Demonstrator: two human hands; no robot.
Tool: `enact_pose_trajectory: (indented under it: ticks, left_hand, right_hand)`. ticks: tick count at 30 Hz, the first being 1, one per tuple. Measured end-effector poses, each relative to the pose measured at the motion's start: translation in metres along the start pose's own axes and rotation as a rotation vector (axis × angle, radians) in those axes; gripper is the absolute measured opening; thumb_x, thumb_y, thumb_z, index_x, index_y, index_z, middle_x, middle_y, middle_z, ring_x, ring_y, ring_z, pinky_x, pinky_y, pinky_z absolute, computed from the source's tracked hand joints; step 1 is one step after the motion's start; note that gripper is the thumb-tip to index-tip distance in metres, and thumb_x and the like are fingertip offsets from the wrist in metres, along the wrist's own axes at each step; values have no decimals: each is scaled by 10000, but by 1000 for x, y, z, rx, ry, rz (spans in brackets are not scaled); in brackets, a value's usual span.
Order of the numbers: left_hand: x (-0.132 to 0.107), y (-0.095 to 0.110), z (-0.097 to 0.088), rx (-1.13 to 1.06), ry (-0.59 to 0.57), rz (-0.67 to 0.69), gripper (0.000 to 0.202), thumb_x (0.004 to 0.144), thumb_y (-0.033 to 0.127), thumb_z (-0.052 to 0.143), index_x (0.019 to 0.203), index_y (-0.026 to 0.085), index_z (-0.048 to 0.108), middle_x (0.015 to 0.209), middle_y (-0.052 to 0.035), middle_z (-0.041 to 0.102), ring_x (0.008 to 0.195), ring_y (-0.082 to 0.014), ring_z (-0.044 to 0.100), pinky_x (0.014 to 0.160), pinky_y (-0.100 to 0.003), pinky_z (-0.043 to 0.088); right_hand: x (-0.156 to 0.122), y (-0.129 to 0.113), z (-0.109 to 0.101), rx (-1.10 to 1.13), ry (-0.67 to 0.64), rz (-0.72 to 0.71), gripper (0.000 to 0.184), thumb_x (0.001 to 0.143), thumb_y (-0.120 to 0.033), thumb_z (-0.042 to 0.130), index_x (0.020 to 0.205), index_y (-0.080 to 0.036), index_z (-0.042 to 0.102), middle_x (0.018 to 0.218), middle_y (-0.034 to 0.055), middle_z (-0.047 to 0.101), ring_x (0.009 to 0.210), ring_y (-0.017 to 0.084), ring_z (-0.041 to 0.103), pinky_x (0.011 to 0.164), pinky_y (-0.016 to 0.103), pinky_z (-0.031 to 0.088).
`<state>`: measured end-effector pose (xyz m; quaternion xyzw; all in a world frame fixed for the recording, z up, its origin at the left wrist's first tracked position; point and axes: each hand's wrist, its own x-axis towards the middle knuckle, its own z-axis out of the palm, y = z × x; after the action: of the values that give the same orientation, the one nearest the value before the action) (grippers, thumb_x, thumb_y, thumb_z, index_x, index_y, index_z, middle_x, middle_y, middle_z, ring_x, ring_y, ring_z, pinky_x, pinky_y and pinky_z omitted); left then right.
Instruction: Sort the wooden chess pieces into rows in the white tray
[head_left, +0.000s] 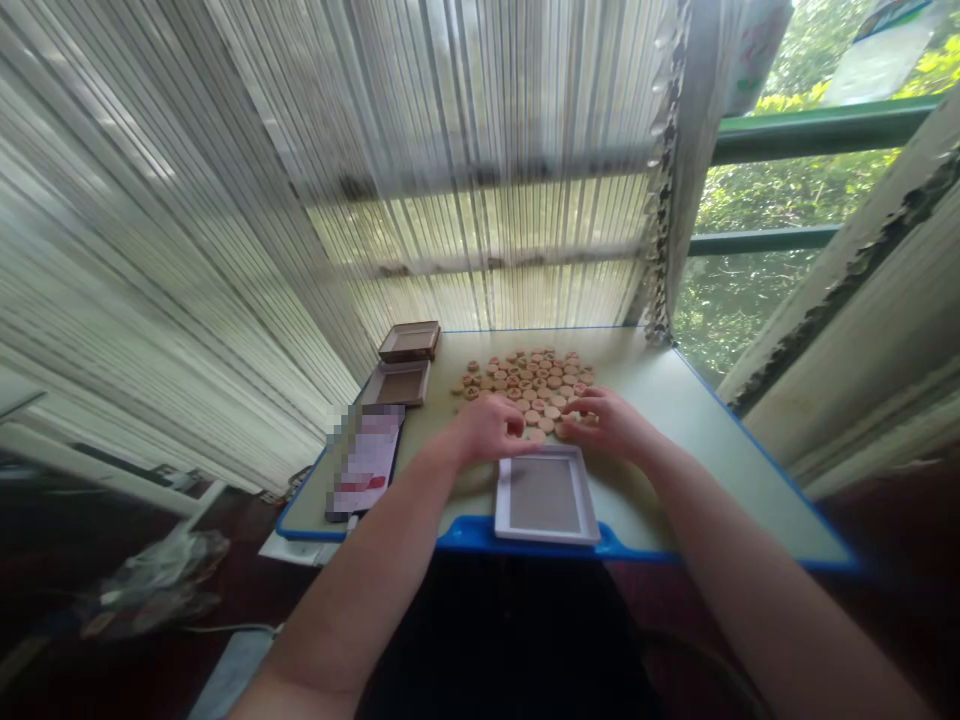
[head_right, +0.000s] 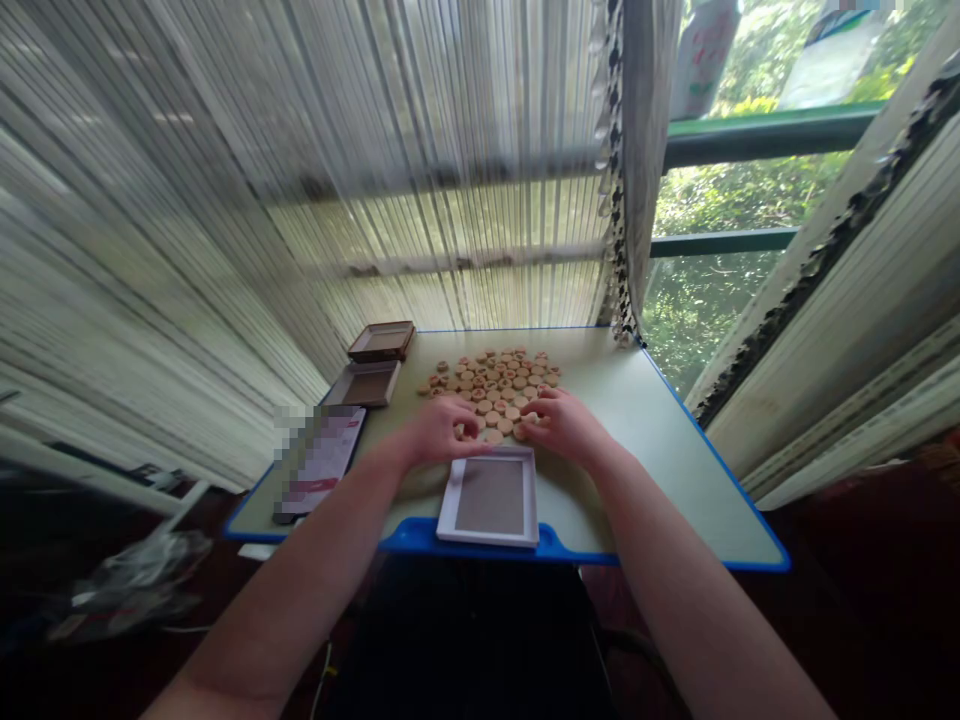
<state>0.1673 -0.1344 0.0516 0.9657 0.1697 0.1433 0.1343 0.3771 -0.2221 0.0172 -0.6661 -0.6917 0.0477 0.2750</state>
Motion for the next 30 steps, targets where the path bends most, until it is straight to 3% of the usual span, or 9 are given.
enact_pose_trajectory:
  ticks: [4, 13, 23, 30]
  left_hand:
    - [0, -2, 2, -1, -41, 3, 298, 763, 396, 556, 625, 155, 665, 642, -7, 584, 609, -106, 494, 581, -224, 351]
    - [3, -16, 5, -51, -41, -35, 241, 746, 365, 573, 700, 159, 689, 693, -6, 619, 648, -106, 526, 599, -202, 378]
    - [8, -15, 10, 7, 139, -53, 314, 820, 373, 483, 748, 156, 698, 767, -44, 630, 749, -139, 544, 705, -233, 416]
    - [8, -10, 10, 56, 84, 23, 388, 844, 423, 432, 729, 195, 725, 761, -47, 613, 768, -152, 536, 703, -238, 408]
  right_hand:
    - [4, 8, 9, -3, 29, 13, 253, 754, -334, 594, 979, -274, 692, 907, 56, 627, 951, 220, 546, 830, 314, 429]
    - [8, 16, 7, -134, 49, -1, 226, 777, -230, 528, 871, -238, 734, 920, 70, 640, 875, 214, 545, 843, 325, 413]
    - [9, 15, 9, -104, 96, 6, 194, 743, -314, 561, 837, -231, 708, 838, 52, 620, 779, 184, 537, 757, 294, 423]
    - [10, 15, 7, -99, 68, 18, 186, 730, -339, 561, 770, -209, 689, 755, 39, 617, 703, 162, 533, 680, 263, 409]
